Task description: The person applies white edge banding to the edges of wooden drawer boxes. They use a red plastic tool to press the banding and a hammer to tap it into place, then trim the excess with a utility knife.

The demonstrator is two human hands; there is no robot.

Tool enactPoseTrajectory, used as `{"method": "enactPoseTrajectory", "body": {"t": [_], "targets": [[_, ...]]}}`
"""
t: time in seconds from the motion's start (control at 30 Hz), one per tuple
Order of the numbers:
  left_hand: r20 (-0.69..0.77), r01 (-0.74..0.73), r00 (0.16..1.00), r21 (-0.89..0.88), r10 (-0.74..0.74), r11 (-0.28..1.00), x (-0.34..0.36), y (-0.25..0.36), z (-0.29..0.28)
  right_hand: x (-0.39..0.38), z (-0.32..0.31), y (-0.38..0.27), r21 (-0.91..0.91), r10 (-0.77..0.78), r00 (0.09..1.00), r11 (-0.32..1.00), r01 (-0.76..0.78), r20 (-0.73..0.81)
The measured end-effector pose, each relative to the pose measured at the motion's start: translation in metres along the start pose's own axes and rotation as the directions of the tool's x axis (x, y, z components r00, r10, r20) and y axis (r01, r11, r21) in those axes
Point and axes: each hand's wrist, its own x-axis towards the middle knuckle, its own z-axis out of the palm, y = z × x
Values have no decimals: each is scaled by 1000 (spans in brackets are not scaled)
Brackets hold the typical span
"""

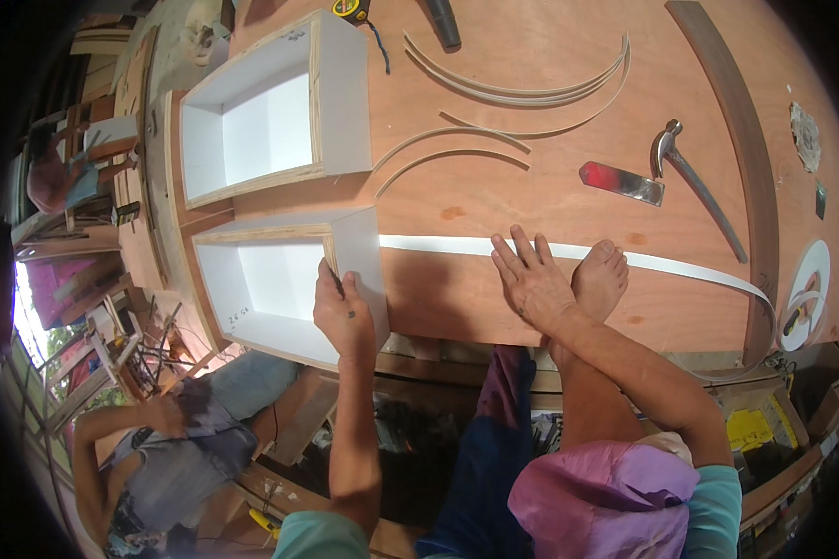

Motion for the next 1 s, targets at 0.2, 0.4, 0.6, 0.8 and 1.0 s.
{"method": "enactPoseTrajectory", "body": {"t": [0.2,0.4,0.6,0.8,1.0], "targets": [[-124,-219,960,226,251,949,-17,6,25,-5,-1,7,-6,20,1000,1000,-20,4],[307,-549,814,127,493,826,-52,7,86,2,-5,4,-3,4,1000,1000,-3,25],[373,-573,797,219,475,790,-49,-18,121,1,-9,5,54,-4,998,999,1,57],[401,-545,816,290,417,787,-52,-23,126,-44,-31,87,242,323,881,938,-249,-346],[417,-574,790,243,450,782,-49,-23,123,-158,-36,159,314,504,857,835,-451,-107]]}}
